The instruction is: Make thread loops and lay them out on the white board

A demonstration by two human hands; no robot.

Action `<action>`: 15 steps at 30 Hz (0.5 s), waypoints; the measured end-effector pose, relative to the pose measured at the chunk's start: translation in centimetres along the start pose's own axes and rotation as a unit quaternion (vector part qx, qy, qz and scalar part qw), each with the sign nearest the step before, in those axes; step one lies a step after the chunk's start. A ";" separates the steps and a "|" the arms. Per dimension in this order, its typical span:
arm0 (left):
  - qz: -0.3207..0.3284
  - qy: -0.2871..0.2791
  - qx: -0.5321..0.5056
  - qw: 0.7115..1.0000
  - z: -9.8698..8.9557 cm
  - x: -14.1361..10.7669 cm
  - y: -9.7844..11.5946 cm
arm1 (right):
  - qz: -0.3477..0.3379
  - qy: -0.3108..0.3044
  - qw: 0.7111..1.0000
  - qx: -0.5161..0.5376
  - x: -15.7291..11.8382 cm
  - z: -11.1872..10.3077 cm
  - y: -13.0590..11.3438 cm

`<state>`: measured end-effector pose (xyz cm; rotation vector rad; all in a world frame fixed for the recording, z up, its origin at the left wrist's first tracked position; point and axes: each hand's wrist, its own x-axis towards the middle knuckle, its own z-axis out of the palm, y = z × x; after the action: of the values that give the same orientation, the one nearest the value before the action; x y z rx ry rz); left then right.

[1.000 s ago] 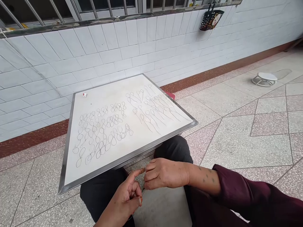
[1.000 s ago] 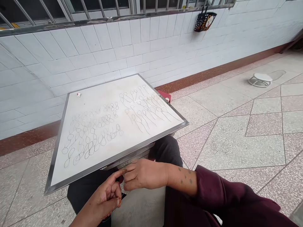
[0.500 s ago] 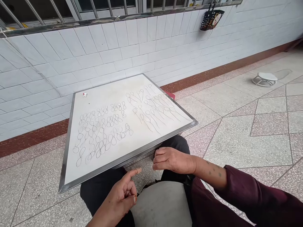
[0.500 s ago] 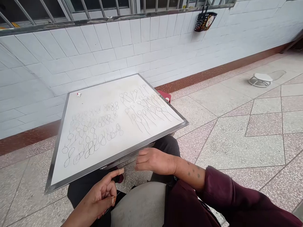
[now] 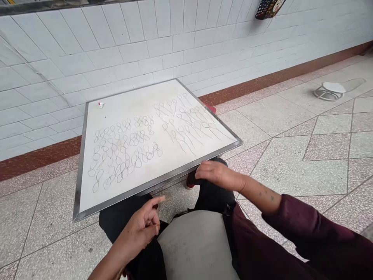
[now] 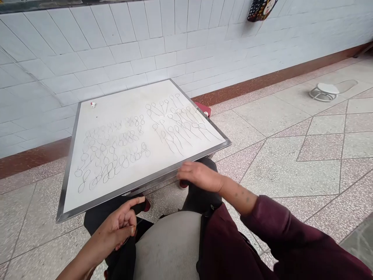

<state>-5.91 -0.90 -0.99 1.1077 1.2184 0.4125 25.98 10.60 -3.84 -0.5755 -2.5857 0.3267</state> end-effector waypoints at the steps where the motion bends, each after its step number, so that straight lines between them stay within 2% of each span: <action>1: 0.000 0.016 -0.009 1.000 -0.2 0.1 -0.2 | 0.012 0.016 1.000 0.001 0.0 -0.3 0.2; 4: 0.008 0.035 -0.042 0.998 -0.7 0.5 0.0 | 0.000 0.038 0.997 0.063 1.5 -0.6 -0.9; 7: 0.012 0.000 -0.052 0.999 -0.9 1.0 0.8 | -0.068 0.017 0.992 0.109 4.3 0.6 -3.6; 11: 0.021 -0.040 -0.039 0.998 -1.1 1.3 1.7 | -0.112 -0.038 0.987 0.105 6.7 2.9 -6.0; 15: 0.019 -0.050 -0.021 0.998 -1.3 1.1 2.3 | -0.106 -0.028 0.991 0.077 6.8 3.9 -6.3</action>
<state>-5.98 1.56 0.43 1.1027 1.0979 0.4048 16.44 7.64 -2.53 -0.2376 -2.6171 0.4702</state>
